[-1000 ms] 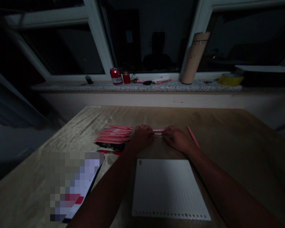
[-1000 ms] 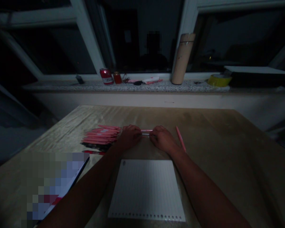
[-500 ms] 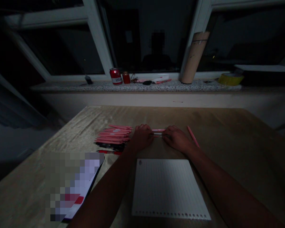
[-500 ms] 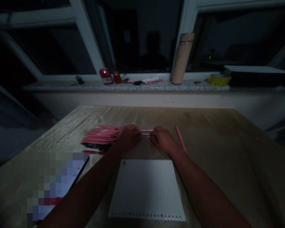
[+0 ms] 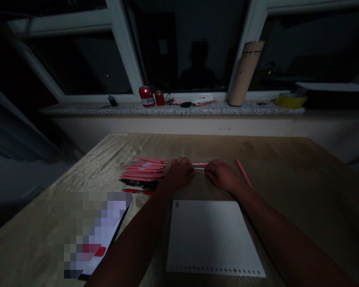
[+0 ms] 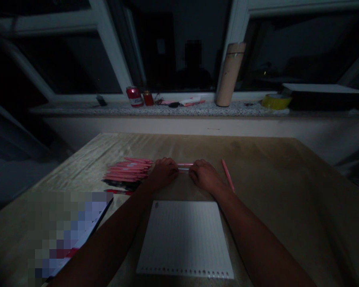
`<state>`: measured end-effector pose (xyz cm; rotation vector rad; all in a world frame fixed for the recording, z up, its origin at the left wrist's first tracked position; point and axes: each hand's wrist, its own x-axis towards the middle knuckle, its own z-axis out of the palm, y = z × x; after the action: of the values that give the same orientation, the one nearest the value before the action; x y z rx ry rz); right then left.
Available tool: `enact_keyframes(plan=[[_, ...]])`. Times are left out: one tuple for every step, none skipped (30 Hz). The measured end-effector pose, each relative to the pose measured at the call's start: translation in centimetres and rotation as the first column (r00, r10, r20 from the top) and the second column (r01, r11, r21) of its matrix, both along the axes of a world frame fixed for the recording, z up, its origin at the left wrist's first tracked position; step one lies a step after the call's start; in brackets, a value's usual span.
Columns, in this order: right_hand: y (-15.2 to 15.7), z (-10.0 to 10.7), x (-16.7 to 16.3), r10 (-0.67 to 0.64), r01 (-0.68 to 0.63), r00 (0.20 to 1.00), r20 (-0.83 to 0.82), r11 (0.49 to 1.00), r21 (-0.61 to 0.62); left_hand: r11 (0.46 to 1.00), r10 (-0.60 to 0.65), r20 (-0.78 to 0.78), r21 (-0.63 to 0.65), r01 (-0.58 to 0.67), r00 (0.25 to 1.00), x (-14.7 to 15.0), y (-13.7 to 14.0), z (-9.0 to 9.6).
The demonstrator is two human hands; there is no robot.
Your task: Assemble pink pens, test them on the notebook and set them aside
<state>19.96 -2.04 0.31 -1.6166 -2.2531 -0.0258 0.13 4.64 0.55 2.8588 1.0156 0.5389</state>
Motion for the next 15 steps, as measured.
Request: enact_keyframes(plan=[[0.0,0.01,-0.01,-0.003,0.003,1.0,0.001,1.0,-0.001,1.0,-0.001,0.001,-0.001,0.001,1.0,0.0,0.02,-0.02],[-0.01,0.03,-0.01,-0.003,0.003,1.0,0.0,1.0,-0.002,1.0,-0.002,0.002,-0.002,0.002,1.0,0.01,0.04,-0.03],[-0.02,0.06,-0.02,-0.003,0.003,1.0,-0.001,1.0,-0.002,1.0,-0.004,0.003,-0.003,0.004,1.0,0.02,0.06,-0.05],[-0.05,0.1,-0.03,0.0,0.0,1.0,-0.003,1.0,-0.002,1.0,-0.008,0.002,-0.004,0.008,1.0,0.04,0.07,-0.06],[-0.07,0.13,-0.05,0.002,-0.002,1.0,-0.006,1.0,-0.002,1.0,-0.01,0.0,-0.006,0.01,1.0,0.05,0.08,-0.06],[-0.1,0.17,-0.07,0.003,-0.003,1.0,-0.01,1.0,-0.002,1.0,-0.009,-0.002,-0.007,0.009,1.0,0.05,0.07,-0.04],[-0.13,0.2,-0.1,0.004,-0.004,1.0,-0.014,1.0,-0.003,1.0,-0.008,-0.003,-0.009,0.008,1.0,0.05,0.05,-0.02],[-0.14,0.21,-0.12,0.007,-0.007,1.0,-0.019,1.0,-0.005,1.0,-0.01,-0.005,-0.009,0.01,1.0,0.04,0.03,0.02],[-0.15,0.2,-0.14,0.007,-0.007,1.0,-0.023,1.0,-0.004,1.0,-0.013,-0.007,-0.008,0.013,1.0,0.03,0.0,0.07],[-0.15,0.18,-0.16,0.008,-0.008,1.0,-0.027,1.0,-0.003,1.0,-0.018,-0.011,-0.006,0.017,1.0,0.02,-0.02,0.11],[-0.15,0.15,-0.18,0.01,-0.01,1.0,-0.03,1.0,-0.002,1.0,-0.021,-0.015,-0.004,0.021,1.0,0.02,-0.04,0.15],[-0.13,0.11,-0.18,0.012,-0.012,0.999,-0.032,1.0,-0.002,1.0,-0.025,-0.019,-0.004,0.025,1.0,0.02,-0.04,0.18],[-0.12,0.08,-0.18,0.016,-0.016,0.999,-0.033,1.0,-0.003,1.0,-0.026,-0.023,-0.006,0.026,0.999,0.03,-0.03,0.18],[-0.1,0.04,-0.18,0.02,-0.02,0.999,-0.034,1.0,-0.005,1.0,-0.025,-0.024,-0.009,0.024,0.999,0.05,0.0,0.17],[-0.08,0.02,-0.18,0.023,-0.023,0.999,-0.034,1.0,-0.006,1.0,-0.021,-0.022,-0.011,0.021,1.0,0.08,0.03,0.13]])
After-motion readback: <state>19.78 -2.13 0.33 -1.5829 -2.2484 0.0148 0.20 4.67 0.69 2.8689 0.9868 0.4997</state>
